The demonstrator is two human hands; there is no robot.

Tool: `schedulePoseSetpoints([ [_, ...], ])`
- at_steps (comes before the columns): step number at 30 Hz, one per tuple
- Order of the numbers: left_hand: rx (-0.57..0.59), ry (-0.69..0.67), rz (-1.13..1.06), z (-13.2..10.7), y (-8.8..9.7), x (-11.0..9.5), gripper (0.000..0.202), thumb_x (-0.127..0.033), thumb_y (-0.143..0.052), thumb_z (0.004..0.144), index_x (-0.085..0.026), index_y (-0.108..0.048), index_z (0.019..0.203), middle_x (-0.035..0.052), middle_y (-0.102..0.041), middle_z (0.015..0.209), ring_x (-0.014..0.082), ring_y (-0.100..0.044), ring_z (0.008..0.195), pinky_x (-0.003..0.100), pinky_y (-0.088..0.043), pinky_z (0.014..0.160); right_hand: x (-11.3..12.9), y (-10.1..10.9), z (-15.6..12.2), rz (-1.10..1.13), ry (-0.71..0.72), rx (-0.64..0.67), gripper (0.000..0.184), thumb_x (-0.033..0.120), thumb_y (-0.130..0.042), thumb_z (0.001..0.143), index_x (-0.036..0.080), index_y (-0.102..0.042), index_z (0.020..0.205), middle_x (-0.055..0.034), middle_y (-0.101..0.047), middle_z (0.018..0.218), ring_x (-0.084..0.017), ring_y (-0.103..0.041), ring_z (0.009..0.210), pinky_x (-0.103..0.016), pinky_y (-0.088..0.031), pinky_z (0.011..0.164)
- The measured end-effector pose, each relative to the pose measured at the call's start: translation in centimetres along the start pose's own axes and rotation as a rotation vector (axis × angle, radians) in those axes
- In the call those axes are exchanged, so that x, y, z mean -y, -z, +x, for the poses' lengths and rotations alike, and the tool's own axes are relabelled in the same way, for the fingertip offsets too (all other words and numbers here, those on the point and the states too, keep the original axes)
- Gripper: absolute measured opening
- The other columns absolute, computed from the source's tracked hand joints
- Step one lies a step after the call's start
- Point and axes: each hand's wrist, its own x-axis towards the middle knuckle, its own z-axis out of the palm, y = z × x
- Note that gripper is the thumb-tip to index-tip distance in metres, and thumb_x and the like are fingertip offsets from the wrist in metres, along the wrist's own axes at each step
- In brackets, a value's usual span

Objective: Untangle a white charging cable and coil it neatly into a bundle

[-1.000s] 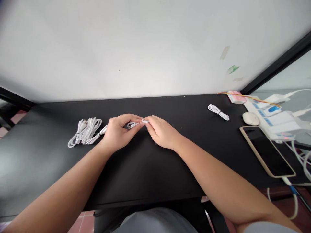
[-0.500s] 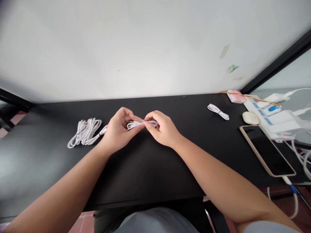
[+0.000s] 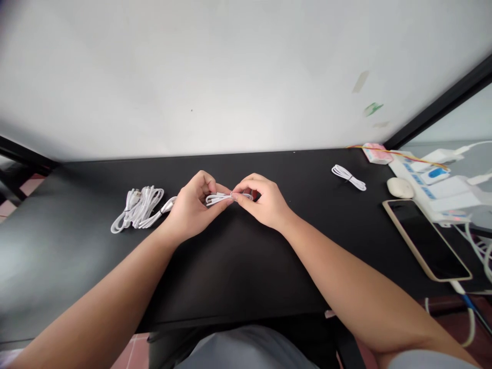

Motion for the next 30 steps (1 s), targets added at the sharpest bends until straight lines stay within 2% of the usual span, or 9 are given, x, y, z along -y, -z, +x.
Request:
schedulePoseSetpoints([
  [7, -0.006, -0.006, 0.127, -0.20, -0.02, -0.48, 0.032, -0.027, -0.073, 0.083, -0.023, -0.041, 0.086, 0.0047, -0.075, 0.095, 0.0162, -0.068, 0.078, 0.029, -0.050, 0.070, -0.14, -0.31, -0.19, -0.147, 0.142, -0.076, 0.007, 0.017, -0.070, 0.082, 0.022, -0.073, 0.086, -0.0036, -0.068, 0.091, -0.017, -0.063, 0.076, -0.032, -0.052, 0.067],
  [13, 0.003, 0.005, 0.123, -0.13, -0.25, -0.16, 0.032, -0.028, -0.073, 0.083, -0.023, -0.042, 0.087, 0.0045, -0.074, 0.093, 0.0167, -0.068, 0.078, 0.030, -0.050, 0.070, -0.07, -0.12, -0.06, -0.176, 0.152, -0.065, 0.005, 0.017, -0.069, 0.084, 0.021, -0.072, 0.084, -0.0034, -0.067, 0.088, -0.015, -0.061, 0.074, -0.030, -0.050, 0.065],
  [22, 0.000, 0.052, -0.112, 0.12, -0.58, -0.05, 0.038, -0.025, -0.075, 0.082, -0.023, -0.038, 0.090, 0.0036, -0.071, 0.091, 0.0138, -0.063, 0.074, 0.029, -0.046, 0.069, 0.01, -0.38, -0.22, -0.205, 0.189, -0.123, 0.007, 0.014, -0.065, 0.085, 0.020, -0.067, 0.082, -0.0026, -0.064, 0.086, -0.014, -0.059, 0.071, -0.029, -0.049, 0.065],
  [27, 0.061, 0.122, -0.252, 0.40, -0.22, 0.13, 0.041, -0.024, -0.075, 0.083, -0.023, -0.034, 0.089, 0.0023, -0.071, 0.089, 0.0110, -0.058, 0.069, 0.026, -0.041, 0.064, 0.11, -0.30, -0.26, -0.268, 0.301, -0.092, 0.006, 0.015, -0.063, 0.087, 0.021, -0.066, 0.086, -0.0039, -0.064, 0.089, -0.017, -0.060, 0.079, -0.032, -0.051, 0.071],
  [30, 0.098, 0.137, -0.305, 0.50, 0.02, 0.34, 0.043, -0.023, -0.076, 0.082, -0.022, -0.034, 0.088, 0.0020, -0.071, 0.088, 0.0109, -0.059, 0.071, 0.026, -0.042, 0.066, 0.18, -0.20, -0.31, -0.228, 0.315, -0.065, 0.006, 0.016, -0.063, 0.088, 0.021, -0.066, 0.087, -0.0042, -0.064, 0.090, -0.017, -0.060, 0.080, -0.032, -0.051, 0.072],
])
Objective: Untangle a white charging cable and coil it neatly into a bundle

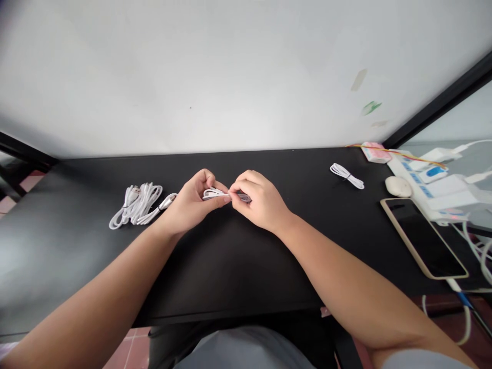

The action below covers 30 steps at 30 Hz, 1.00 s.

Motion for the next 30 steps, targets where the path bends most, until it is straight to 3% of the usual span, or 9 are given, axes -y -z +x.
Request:
schedulePoseSetpoints([
  [4, 0.046, -0.006, -0.024, 0.1, 0.5, 0.1, 0.044, -0.022, -0.078, 0.082, -0.022, -0.034, 0.088, 0.0030, -0.071, 0.093, 0.0117, -0.062, 0.077, 0.027, -0.046, 0.071, -0.2, 0.3, 0.0, 0.231, -0.149, 0.029, 0.007, 0.021, -0.065, 0.089, 0.021, -0.070, 0.095, -0.0032, -0.065, 0.089, -0.015, -0.061, 0.075, -0.030, -0.052, 0.067],
  [10, 0.181, 0.032, -0.050, 0.2, 1.4, 0.1, 0.045, -0.024, -0.079, 0.080, -0.023, -0.035, 0.089, 0.0038, -0.072, 0.095, 0.0130, -0.065, 0.077, 0.026, -0.047, 0.067, -1.6, 1.2, 0.3, 0.575, -0.323, 0.326, 0.017, 0.035, -0.071, 0.089, 0.023, -0.076, 0.101, -0.0024, -0.065, 0.090, -0.012, -0.060, 0.069, -0.026, -0.051, 0.060],
  [18, 0.228, 0.070, -0.079, 0.2, 1.4, 0.0, 0.048, -0.029, -0.081, 0.079, -0.022, -0.034, 0.085, 0.0066, -0.073, 0.097, 0.0129, -0.064, 0.073, 0.027, -0.049, 0.065, -1.8, 2.2, 0.5, 0.455, -0.257, 0.344, 0.015, 0.032, -0.070, 0.090, 0.024, -0.079, 0.098, -0.0031, -0.067, 0.089, -0.011, -0.058, 0.065, -0.025, -0.046, 0.056],
  [30, 0.274, 0.103, -0.136, 0.0, 1.2, 0.5, 0.047, -0.028, -0.081, 0.080, -0.022, -0.035, 0.087, 0.0057, -0.072, 0.096, 0.0116, -0.062, 0.072, 0.026, -0.047, 0.065, -1.8, 2.9, 0.8, 0.484, -0.275, 0.438, 0.014, 0.034, -0.074, 0.086, 0.024, -0.080, 0.094, -0.0030, -0.071, 0.088, -0.014, -0.064, 0.071, -0.028, -0.051, 0.063],
])
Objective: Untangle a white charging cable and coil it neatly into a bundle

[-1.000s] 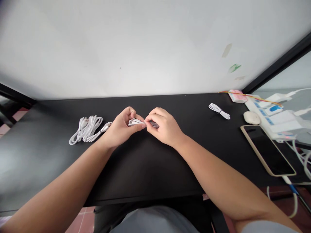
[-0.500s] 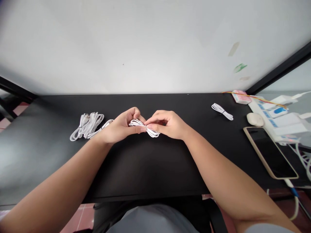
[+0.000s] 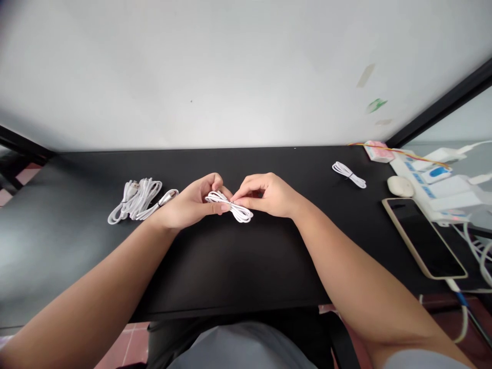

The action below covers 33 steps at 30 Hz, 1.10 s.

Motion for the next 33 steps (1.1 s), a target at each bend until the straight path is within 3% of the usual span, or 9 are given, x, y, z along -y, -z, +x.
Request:
schedulePoseSetpoints([
  [7, -0.032, -0.007, 0.005, 0.0, 0.0, 0.1, 0.047, -0.028, -0.081, 0.080, -0.023, -0.034, 0.086, 0.0046, -0.072, 0.094, 0.0108, -0.061, 0.068, 0.027, -0.047, 0.066, 1.2, -0.2, 0.0, -0.188, 0.069, -0.039, 0.012, 0.030, -0.068, 0.091, 0.023, -0.078, 0.091, -0.0026, -0.068, 0.087, -0.012, -0.057, 0.067, -0.026, -0.044, 0.058],
  [13, -0.088, -0.046, 0.090, 0.0, -0.3, 0.0, 0.047, -0.029, -0.080, 0.081, -0.023, -0.033, 0.088, 0.0065, -0.073, 0.098, 0.0142, -0.066, 0.078, 0.027, -0.049, 0.069, 1.2, -0.2, 0.0, -0.283, 0.072, -0.057, 0.015, 0.031, -0.064, 0.093, 0.022, -0.076, 0.090, -0.0023, -0.065, 0.086, -0.010, -0.051, 0.063, -0.026, -0.041, 0.057],
  [21, -0.183, -0.117, 0.231, 0.1, -1.0, 0.1, 0.045, -0.029, -0.076, 0.084, -0.023, -0.032, 0.089, 0.0062, -0.072, 0.095, 0.0151, -0.066, 0.081, 0.029, -0.048, 0.071, 0.8, -0.5, 0.0, -0.408, 0.090, -0.068, 0.018, 0.028, -0.058, 0.097, 0.021, -0.072, 0.089, -0.0034, -0.063, 0.089, -0.012, -0.053, 0.066, -0.027, -0.040, 0.059],
  [28, -0.233, -0.125, 0.288, 0.0, -1.3, -0.2, 0.044, -0.031, -0.076, 0.084, -0.023, -0.033, 0.089, 0.0061, -0.072, 0.095, 0.0147, -0.066, 0.079, 0.029, -0.048, 0.071, 0.2, -0.7, 0.1, -0.375, 0.096, -0.103, 0.018, 0.029, -0.058, 0.097, 0.021, -0.071, 0.088, -0.0034, -0.063, 0.088, -0.012, -0.052, 0.066, -0.027, -0.041, 0.060],
  [33, -0.243, -0.127, 0.267, 0.1, -0.8, -0.2, 0.044, -0.029, -0.076, 0.084, -0.023, -0.032, 0.088, 0.0067, -0.073, 0.097, 0.0141, -0.065, 0.079, 0.028, -0.047, 0.070, 0.2, -0.6, 0.1, -0.303, 0.059, -0.110, 0.016, 0.029, -0.060, 0.096, 0.022, -0.074, 0.101, -0.0036, -0.065, 0.092, -0.012, -0.055, 0.067, -0.027, -0.043, 0.058],
])
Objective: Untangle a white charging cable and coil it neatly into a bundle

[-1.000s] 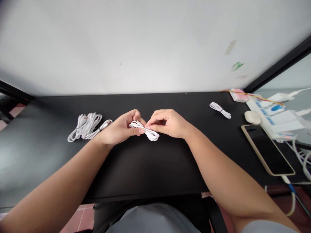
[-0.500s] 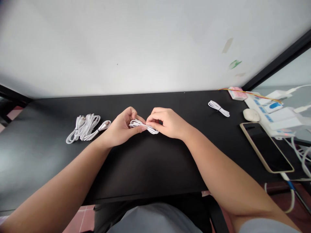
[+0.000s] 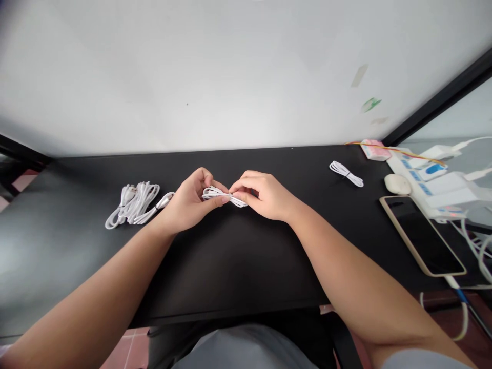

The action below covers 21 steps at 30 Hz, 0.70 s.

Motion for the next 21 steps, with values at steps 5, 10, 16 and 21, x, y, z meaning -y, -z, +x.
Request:
schedulePoseSetpoints([
  [5, -0.046, -0.010, 0.014, 0.1, 0.1, 0.0, 0.044, -0.029, -0.076, 0.084, -0.023, -0.032, 0.086, 0.0063, -0.074, 0.095, 0.0143, -0.065, 0.077, 0.028, -0.045, 0.067, 0.0, -0.1, 0.0, -0.007, 0.016, -0.036, 0.016, 0.029, -0.063, 0.095, 0.024, -0.077, 0.100, -0.0031, -0.066, 0.090, -0.012, -0.055, 0.066, -0.027, -0.042, 0.056],
  [10, -0.107, -0.020, 0.013, 0.2, 0.1, -0.1, 0.045, -0.029, -0.076, 0.083, -0.023, -0.032, 0.085, 0.0066, -0.074, 0.096, 0.0143, -0.066, 0.076, 0.028, -0.045, 0.066, 0.1, -0.5, 0.0, -0.032, 0.063, -0.112, 0.016, 0.028, -0.062, 0.095, 0.024, -0.077, 0.100, -0.0039, -0.066, 0.091, -0.013, -0.058, 0.070, -0.027, -0.043, 0.055],
  [16, -0.102, -0.035, -0.013, 0.3, 0.3, 0.0, 0.044, -0.028, -0.076, 0.083, -0.023, -0.033, 0.086, 0.0058, -0.073, 0.094, 0.0154, -0.067, 0.080, 0.028, -0.046, 0.069, -0.1, -1.3, -0.2, -0.085, 0.040, -0.157, 0.024, 0.035, -0.067, 0.092, 0.022, -0.072, 0.111, -0.0054, -0.066, 0.097, -0.014, -0.057, 0.071, -0.027, -0.045, 0.057],
  [21, -0.121, -0.048, -0.006, 0.3, 0.2, 0.1, 0.043, -0.026, -0.075, 0.084, -0.023, -0.033, 0.086, 0.0055, -0.073, 0.094, 0.0151, -0.067, 0.080, 0.028, -0.047, 0.071, -0.4, -1.7, -0.2, -0.105, 0.084, -0.184, 0.022, 0.031, -0.066, 0.093, 0.023, -0.073, 0.113, -0.0053, -0.066, 0.101, -0.014, -0.060, 0.076, -0.028, -0.049, 0.063],
])
